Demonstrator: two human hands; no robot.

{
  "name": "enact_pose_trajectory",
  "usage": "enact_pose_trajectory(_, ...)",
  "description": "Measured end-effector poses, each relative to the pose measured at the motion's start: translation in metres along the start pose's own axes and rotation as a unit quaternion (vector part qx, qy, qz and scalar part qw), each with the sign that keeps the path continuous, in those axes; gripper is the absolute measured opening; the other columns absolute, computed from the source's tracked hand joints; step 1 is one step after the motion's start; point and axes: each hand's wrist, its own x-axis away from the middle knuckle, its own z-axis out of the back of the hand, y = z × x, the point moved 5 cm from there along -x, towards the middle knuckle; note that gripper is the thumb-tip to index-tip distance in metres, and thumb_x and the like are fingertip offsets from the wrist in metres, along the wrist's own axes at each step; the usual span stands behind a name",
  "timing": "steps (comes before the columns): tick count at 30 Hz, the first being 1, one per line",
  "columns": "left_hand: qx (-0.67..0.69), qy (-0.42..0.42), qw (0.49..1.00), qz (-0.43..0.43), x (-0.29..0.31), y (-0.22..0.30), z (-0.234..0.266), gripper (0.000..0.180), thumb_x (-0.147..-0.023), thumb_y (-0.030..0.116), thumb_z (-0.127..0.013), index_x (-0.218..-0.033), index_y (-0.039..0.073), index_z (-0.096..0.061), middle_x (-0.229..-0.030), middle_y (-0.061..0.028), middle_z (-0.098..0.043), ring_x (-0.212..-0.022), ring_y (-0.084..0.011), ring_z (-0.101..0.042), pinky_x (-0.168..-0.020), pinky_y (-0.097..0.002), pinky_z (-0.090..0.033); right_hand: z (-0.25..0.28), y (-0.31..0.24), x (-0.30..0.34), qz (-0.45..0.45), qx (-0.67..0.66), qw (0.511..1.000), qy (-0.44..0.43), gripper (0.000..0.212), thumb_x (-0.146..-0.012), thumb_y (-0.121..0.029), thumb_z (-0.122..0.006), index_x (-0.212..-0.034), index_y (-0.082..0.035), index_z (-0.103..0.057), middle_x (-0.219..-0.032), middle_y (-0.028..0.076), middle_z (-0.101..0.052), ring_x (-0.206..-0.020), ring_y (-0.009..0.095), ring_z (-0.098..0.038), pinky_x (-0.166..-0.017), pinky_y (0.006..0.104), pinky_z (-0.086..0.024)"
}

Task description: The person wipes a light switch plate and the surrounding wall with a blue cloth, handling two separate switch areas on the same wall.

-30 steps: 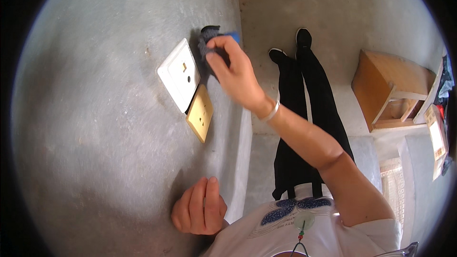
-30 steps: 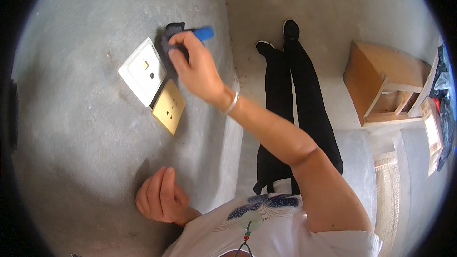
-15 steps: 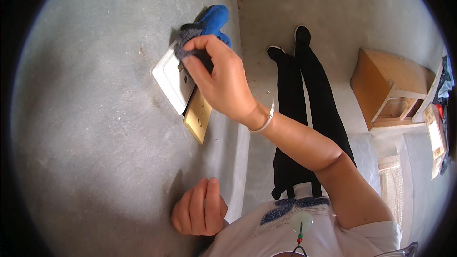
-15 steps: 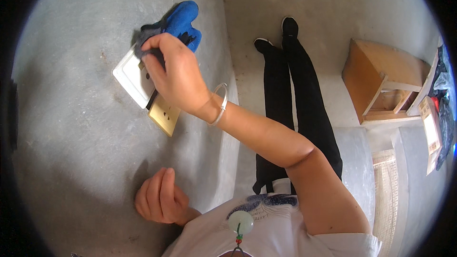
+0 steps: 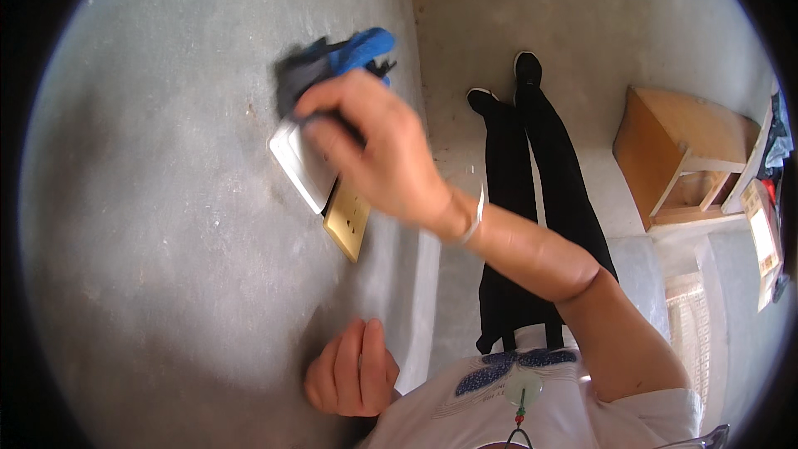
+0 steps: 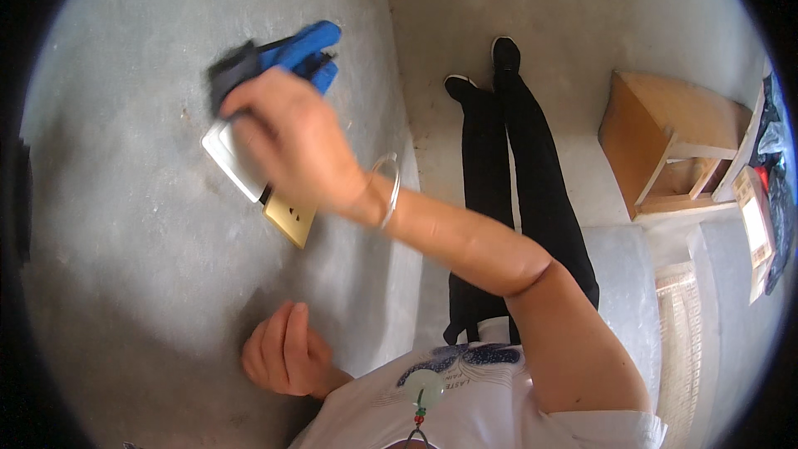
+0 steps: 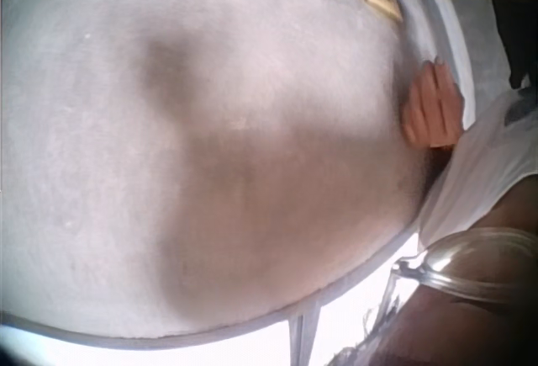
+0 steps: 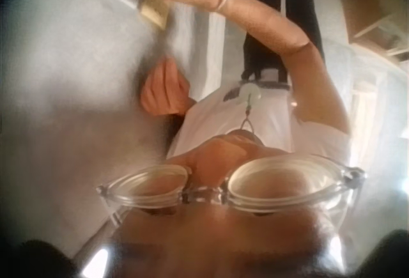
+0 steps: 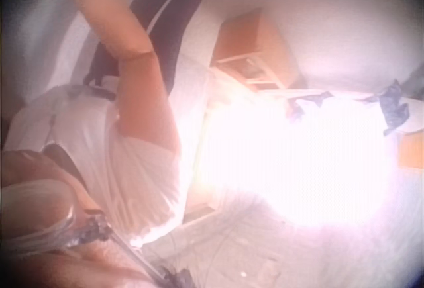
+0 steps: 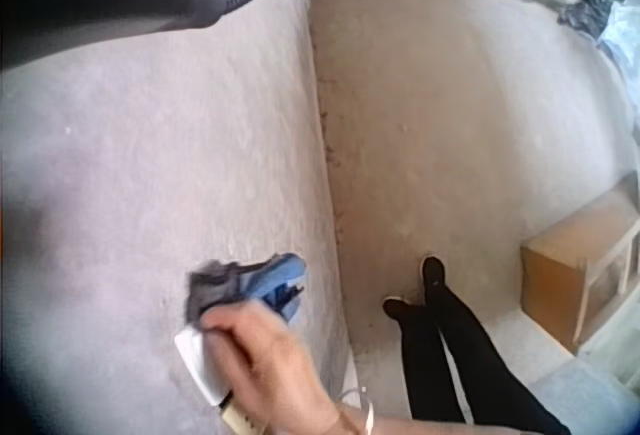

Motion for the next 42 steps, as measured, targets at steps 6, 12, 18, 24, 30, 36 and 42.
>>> enact_pose_trajectory(6, 0.004, 0.012, 1.0, -0.008, -0.001, 0.0, 0.004, 0.018, -0.091, 0.006, -0.057, -0.088, 0.015, -0.072, -0.081, 0.0005, -0.07, -0.069, -0.0183, -0.06, -0.059, -0.0292, -0.048, -0.003, 0.003, -0.015, 0.004, -0.006, 0.999, -0.038, 0.014, -0.078, 0.002, -0.062, -0.09, -0.004, -0.064, -0.085, 0.011, -0.058, -0.081, 0.03, -0.058, -0.073, 0.0378, -0.048)
enact_pose_trajectory(12, 0.005, 0.011, 1.0, -0.006, 0.002, -0.002, 0.001, 0.018, -0.091, 0.006, -0.056, -0.087, 0.014, -0.072, -0.082, 0.0003, -0.07, -0.069, -0.0187, -0.06, -0.059, -0.0291, -0.048, -0.008, -0.029, -0.011, 0.079, 0.016, 0.99, -0.112, 0.017, -0.076, 0.001, -0.065, -0.09, -0.009, -0.065, -0.097, 0.008, -0.059, -0.091, 0.028, -0.056, -0.08, 0.0368, -0.046)
enact_pose_trajectory(18, -0.01, 0.016, 1.0, -0.007, -0.002, 0.0, 0.0, 0.017, -0.092, 0.007, -0.057, -0.087, 0.014, -0.073, -0.083, 0.0007, -0.07, -0.07, -0.0183, -0.061, -0.061, -0.0287, -0.047, 0.01, 0.045, -0.021, -0.034, 0.042, 0.994, -0.094, 0.017, -0.083, -0.003, -0.059, -0.099, -0.003, -0.065, -0.093, 0.015, -0.063, -0.086, 0.035, -0.06, -0.077, 0.04, -0.049)
enact_pose_trajectory(24, -0.019, 0.019, 1.0, -0.01, 0.001, 0.001, 0.0, 0.014, -0.091, 0.009, -0.06, -0.087, 0.014, -0.073, -0.08, 0.0002, -0.07, -0.067, -0.017, -0.06, -0.056, -0.0267, -0.045, 0.06, 0.093, -0.011, -0.31, -0.056, 0.937, -0.151, 0.019, -0.095, -0.015, -0.054, -0.11, -0.007, -0.061, -0.099, 0.008, -0.066, -0.09, 0.021, -0.064, -0.08, 0.0334, -0.052)
enact_pose_trajectory(30, -0.003, 0.035, 0.998, -0.047, -0.001, -0.001, -0.004, 0.011, -0.086, 0.007, -0.063, -0.087, 0.011, -0.073, -0.076, -0.0014, -0.069, -0.06, -0.0144, -0.058, -0.048, -0.0234, -0.042, 0.059, 0.08, 0.017, -0.454, -0.509, 0.731, -0.008, 0.043, -0.101, -0.026, -0.045, -0.139, -0.006, -0.043, -0.126, 0.011, -0.058, -0.115, 0.023, -0.059, -0.099, 0.0358, -0.048)
enact_pose_trajectory(36, -0.012, 0.021, 1.0, -0.006, 0.0, -0.001, -0.002, 0.017, -0.093, 0.008, -0.057, -0.087, 0.014, -0.072, -0.081, 0.0004, -0.07, -0.069, -0.018, -0.06, -0.056, -0.0286, -0.046, -0.003, 0.038, 0.063, -0.156, -0.077, 0.97, -0.169, 0.054, -0.099, -0.015, -0.049, -0.15, -0.006, -0.033, -0.155, 0.019, -0.026, -0.139, 0.032, -0.028, -0.116, 0.04, -0.021)
enact_pose_trajectory(42, -0.011, 0.023, 1.0, -0.001, 0.001, 0.0, -0.003, 0.018, -0.093, 0.008, -0.057, -0.088, 0.014, -0.072, -0.081, 0.0, -0.07, -0.067, -0.0183, -0.06, -0.056, -0.0286, -0.046, -0.006, 0.027, 0.08, -0.129, -0.034, 0.975, -0.177, 0.056, -0.098, -0.008, -0.046, -0.151, -0.002, -0.029, -0.155, 0.018, -0.03, -0.14, 0.036, -0.028, -0.116, 0.043, -0.02)
